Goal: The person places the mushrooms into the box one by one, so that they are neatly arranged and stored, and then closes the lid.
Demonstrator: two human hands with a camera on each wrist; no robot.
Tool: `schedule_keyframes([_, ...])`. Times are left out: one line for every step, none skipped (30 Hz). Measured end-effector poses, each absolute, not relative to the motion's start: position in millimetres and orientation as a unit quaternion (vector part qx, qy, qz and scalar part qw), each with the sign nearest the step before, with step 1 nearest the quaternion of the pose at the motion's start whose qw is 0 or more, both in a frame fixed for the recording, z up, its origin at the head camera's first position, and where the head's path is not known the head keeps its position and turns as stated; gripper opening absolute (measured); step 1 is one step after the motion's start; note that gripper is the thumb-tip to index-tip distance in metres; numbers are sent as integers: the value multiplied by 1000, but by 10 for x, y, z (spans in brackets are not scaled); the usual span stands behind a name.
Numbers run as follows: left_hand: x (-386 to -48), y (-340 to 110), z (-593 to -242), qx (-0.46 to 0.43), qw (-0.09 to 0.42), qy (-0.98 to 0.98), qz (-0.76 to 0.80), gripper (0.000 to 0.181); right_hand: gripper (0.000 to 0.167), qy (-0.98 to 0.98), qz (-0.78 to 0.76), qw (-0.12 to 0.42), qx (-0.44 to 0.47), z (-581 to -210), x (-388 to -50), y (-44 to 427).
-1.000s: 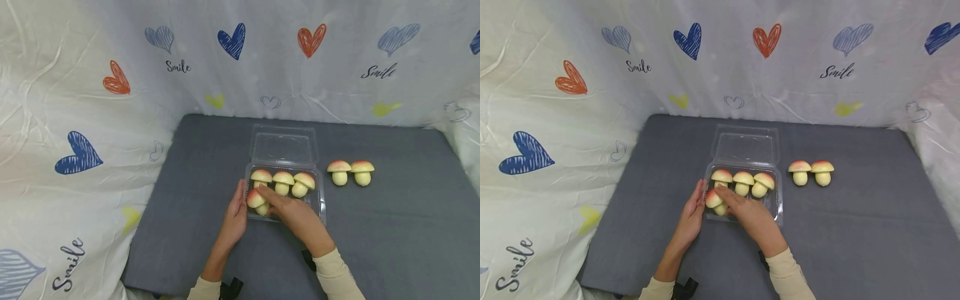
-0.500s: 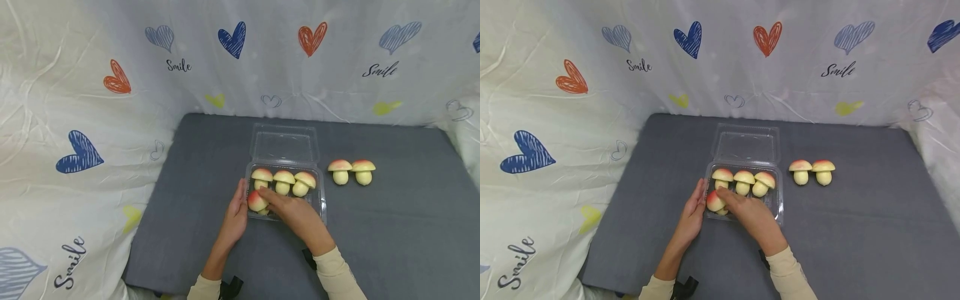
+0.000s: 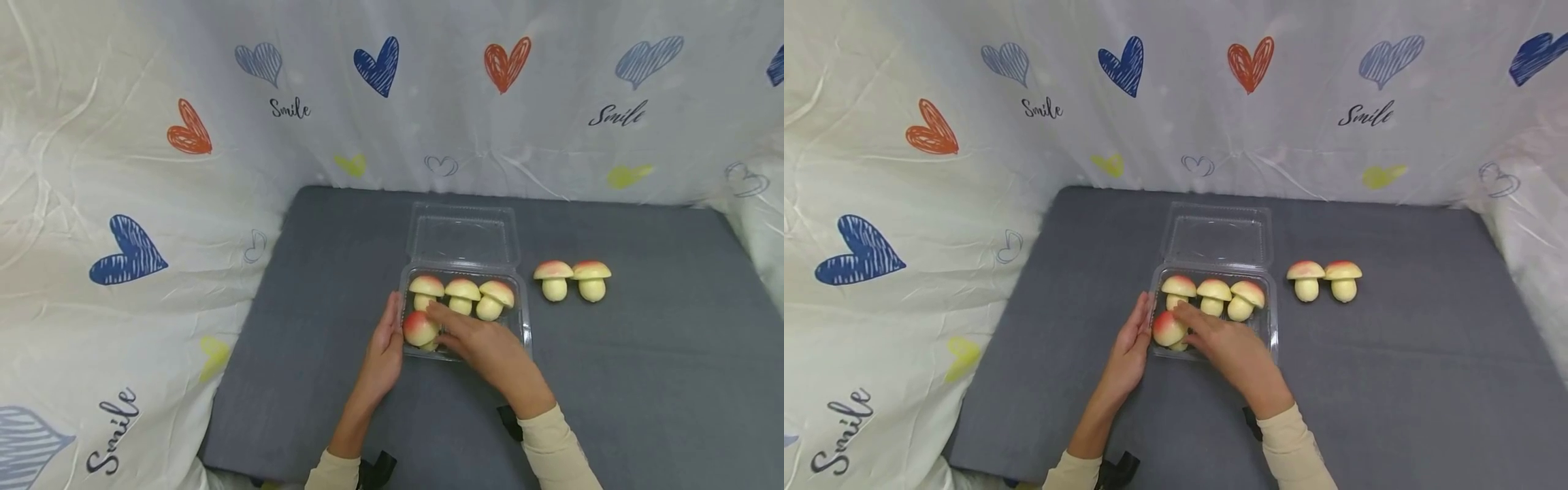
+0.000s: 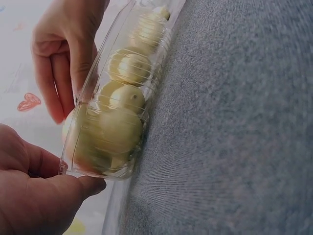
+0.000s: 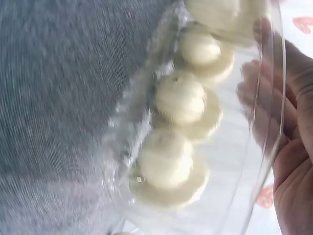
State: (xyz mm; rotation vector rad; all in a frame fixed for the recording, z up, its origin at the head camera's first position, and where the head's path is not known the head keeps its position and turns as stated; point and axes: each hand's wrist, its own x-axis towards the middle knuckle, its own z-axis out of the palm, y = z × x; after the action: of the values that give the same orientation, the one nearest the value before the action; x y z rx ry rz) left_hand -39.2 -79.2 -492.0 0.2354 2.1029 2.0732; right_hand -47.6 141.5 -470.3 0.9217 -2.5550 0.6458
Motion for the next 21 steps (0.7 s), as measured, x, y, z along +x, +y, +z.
schedule_keyframes([-394,-789,-4918,79,89,708,696,64,65,-900,232,177,325,-4693,-483,1434])
schedule_keyframes([-394,-787,-4913,77,90,708,696,64,64,-899,234,180,324,-4682,-487,1457])
schedule_keyframes([-395,-786,-4914,76,89,709,696,64,61,-898,234,185,323,-4671,-491,1484])
schedule_keyframes([-397,-784,-4912,75,89,710,694,64,57,-897,236,189,321,-4659,-496,1513])
schedule_keyframes([-399,-782,-4913,76,86,711,693,64,53,-897,238,194,319,-4647,-503,1544])
schedule_keyframes([-400,-778,-4910,77,84,712,693,64,50,-895,241,200,317,-4633,-511,1578])
schedule_keyframes([-400,-778,-4909,76,84,713,692,64,49,-894,244,207,313,-4623,-518,1613])
schedule_keyframes([-401,-777,-4910,77,83,713,692,64,50,-894,244,213,309,-4609,-526,1650])
schedule_keyframes([-405,-775,-4912,79,81,714,691,64,51,-893,246,220,305,-4594,-536,1688])
schedule_keyframes([-408,-772,-4912,80,79,715,690,65,51,-893,249,226,300,-4578,-547,1728])
schedule_keyframes([-411,-770,-4910,81,78,715,690,65,51,-893,251,232,292,-4562,-559,1769])
schedule_keyframes([-414,-768,-4906,81,79,715,690,65,51,-894,250,239,284,-4546,-571,1814])
schedule_keyframes([-417,-767,-4905,80,81,715,689,65,50,-896,249,245,274,-4533,-581,1861])
schedule_keyframes([-418,-766,-4901,81,80,716,689,65,49,-898,248,248,265,-4516,-587,1911])
schedule_keyframes([-417,-766,-4903,81,80,717,688,65,48,-900,249,253,253,-4505,-594,1961])
schedule_keyframes([-412,-768,-4898,79,80,716,689,65,48,-902,249,260,238,-4500,-597,2011])
schedule_keyframes([-406,-770,-4896,79,81,716,689,65,49,-904,250,264,224,-4495,-601,2064])
schedule_keyframes([-401,-773,-4898,78,81,718,687,64,51,-906,251,268,209,-4492,-605,2118])
schedule_keyframes([-394,-776,-4900,77,80,719,686,64,54,-907,255,272,194,-4491,-607,2169])
schedule_keyframes([-390,-780,-4909,76,79,721,684,64,58,-909,255,276,179,-4489,-609,2220])
schedule_keyframes([-384,-783,-4911,75,79,722,683,64,60,-910,259,281,162,-4491,-614,2272])
